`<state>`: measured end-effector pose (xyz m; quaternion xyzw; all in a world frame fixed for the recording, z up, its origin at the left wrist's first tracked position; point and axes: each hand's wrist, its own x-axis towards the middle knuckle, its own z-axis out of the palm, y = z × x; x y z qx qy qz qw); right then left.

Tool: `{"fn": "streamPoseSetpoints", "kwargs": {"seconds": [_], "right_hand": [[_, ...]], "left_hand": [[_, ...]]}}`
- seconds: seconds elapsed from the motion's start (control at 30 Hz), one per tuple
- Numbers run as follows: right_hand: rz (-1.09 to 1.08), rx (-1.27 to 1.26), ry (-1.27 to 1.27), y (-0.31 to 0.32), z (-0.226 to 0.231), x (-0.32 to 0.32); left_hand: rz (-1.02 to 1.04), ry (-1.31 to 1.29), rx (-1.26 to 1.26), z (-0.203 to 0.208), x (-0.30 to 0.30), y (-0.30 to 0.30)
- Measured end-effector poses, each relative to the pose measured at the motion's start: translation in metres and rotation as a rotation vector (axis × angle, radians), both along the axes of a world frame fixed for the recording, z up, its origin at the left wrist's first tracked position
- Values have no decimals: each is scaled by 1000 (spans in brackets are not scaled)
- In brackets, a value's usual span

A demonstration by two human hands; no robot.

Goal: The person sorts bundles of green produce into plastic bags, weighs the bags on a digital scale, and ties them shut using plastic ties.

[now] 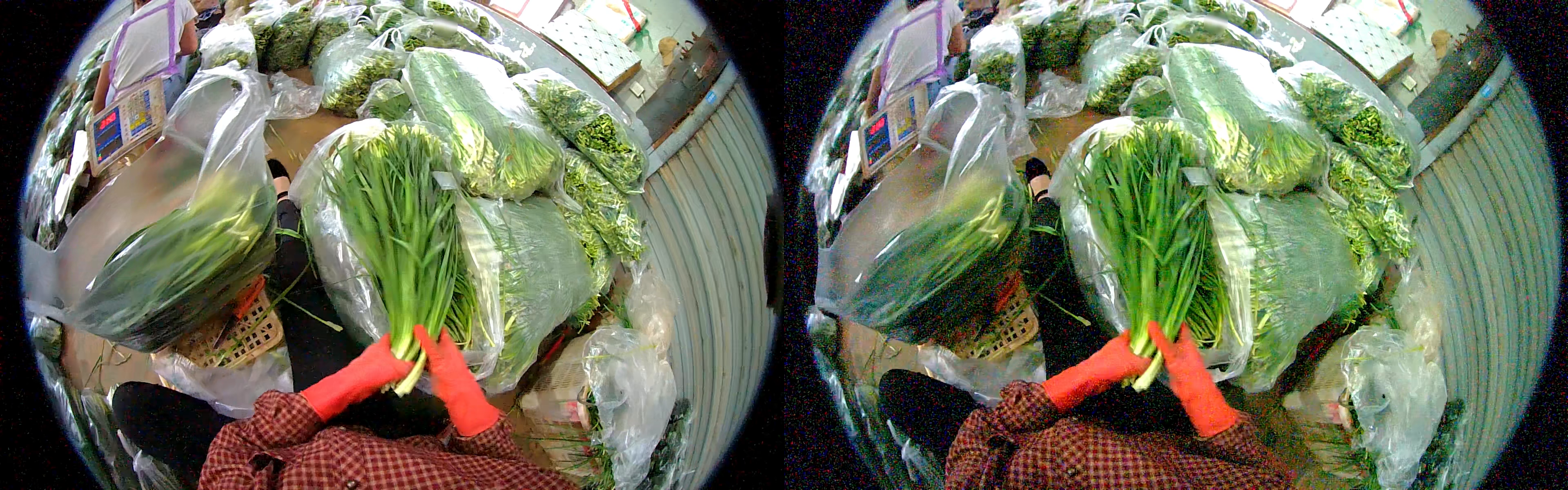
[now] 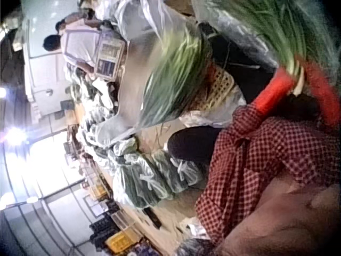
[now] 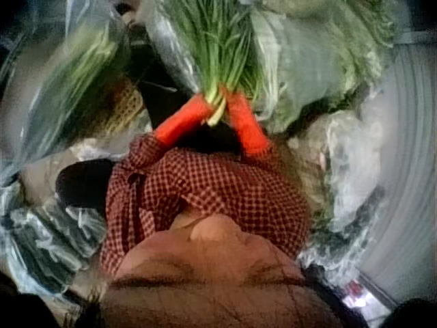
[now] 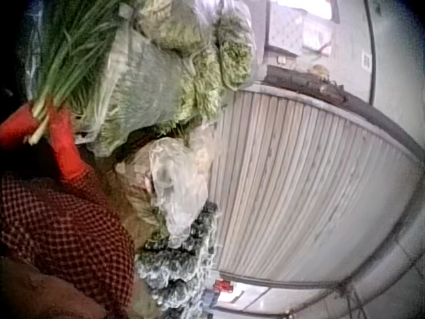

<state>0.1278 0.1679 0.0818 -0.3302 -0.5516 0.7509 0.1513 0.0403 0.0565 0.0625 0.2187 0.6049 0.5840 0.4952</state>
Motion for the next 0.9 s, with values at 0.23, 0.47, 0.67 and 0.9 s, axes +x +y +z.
{"fn": "streamPoseSetpoints", "kwargs": {"seconds": [0.23, 0.47, 0.67, 0.9], "right_hand": [[-117, -310, 96, -23, 34, -5], [-134, -549, 237, 21, 46, 24], [63, -852, 557, 54, 112, 51], [-242, 189, 87, 77, 137, 45]], "left_hand": [[-419, 1014, -139, 35, 10, 8], [-554, 850, 101, 93, 11, -1], [-712, 190, 317, 103, -10, -38], [-530, 231, 166, 66, -11, -39]]}}
